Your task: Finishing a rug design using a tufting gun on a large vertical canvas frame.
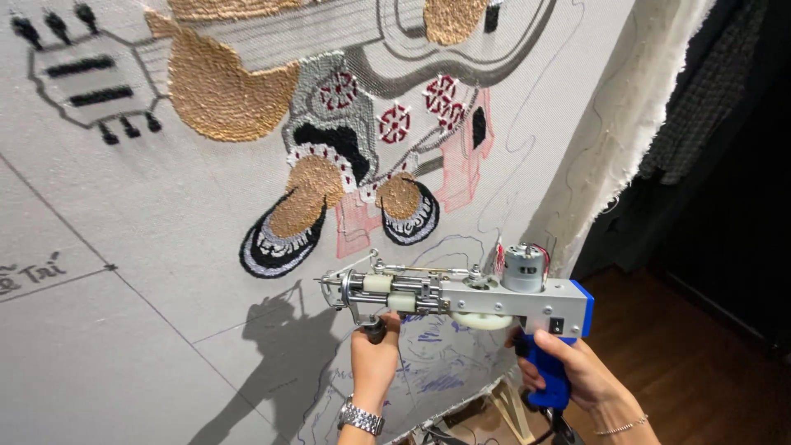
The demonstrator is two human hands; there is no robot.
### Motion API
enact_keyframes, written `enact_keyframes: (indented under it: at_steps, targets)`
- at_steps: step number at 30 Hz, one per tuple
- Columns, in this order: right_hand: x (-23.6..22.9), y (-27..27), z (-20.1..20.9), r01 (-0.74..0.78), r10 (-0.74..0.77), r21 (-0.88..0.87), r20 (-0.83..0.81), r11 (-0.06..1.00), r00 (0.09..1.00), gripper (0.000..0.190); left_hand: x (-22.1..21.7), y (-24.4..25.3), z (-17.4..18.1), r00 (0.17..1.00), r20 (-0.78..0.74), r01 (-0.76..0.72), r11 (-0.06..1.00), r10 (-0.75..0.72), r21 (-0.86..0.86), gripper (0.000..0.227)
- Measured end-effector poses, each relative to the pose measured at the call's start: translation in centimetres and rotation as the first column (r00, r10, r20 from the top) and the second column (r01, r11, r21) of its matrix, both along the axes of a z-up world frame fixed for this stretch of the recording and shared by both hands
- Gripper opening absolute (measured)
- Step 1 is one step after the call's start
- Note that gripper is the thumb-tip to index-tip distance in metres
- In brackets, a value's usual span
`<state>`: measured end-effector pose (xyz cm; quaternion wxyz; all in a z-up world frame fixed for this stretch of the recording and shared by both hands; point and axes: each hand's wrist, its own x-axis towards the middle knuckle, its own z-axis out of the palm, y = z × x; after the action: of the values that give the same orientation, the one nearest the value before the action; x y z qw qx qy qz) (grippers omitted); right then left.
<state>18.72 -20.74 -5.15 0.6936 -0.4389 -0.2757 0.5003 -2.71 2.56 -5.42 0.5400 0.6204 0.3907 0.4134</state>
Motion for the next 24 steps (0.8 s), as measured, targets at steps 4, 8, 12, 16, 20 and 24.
enact_keyframes:
  at_steps: [4,8,12,16,20,24]
  targets:
    - [-0.5,-0.6,1.8,0.046,-0.044,-0.032,0.060,0.998,0.997,0.060,0.4,-0.1,1.3,0.995,0.044,0.088,0.994,-0.086,-0.066,0.028]
    - [-1.1,-1.6,3.3,0.060,-0.058,-0.020,0.112,0.998,0.992,0.064,1.9,0.0,2.0,0.975,0.170,0.159,0.983,-0.143,-0.088,0.020]
    - [-1.4,-2.4,4.8,0.121,-0.121,0.019,0.022,0.993,0.992,0.061,3.9,0.5,2.5,0.958,0.217,0.191,0.982,-0.185,-0.006,0.018]
    - [-1.4,-3.1,5.9,0.288,-0.279,-0.073,0.114,0.955,0.954,0.063,4.5,-0.1,3.9,0.958,0.194,0.209,0.977,-0.213,0.039,0.021]
    - [-1.4,-3.6,5.8,0.250,-0.249,0.006,0.128,0.968,0.960,0.064,4.6,-0.4,3.8,0.964,0.170,0.200,0.979,-0.203,0.039,0.024]
    - [-2.0,-3.6,6.2,0.212,-0.207,-0.055,0.084,0.976,0.975,0.061,3.7,-0.8,4.1,0.970,0.154,0.186,0.982,-0.190,0.039,0.025]
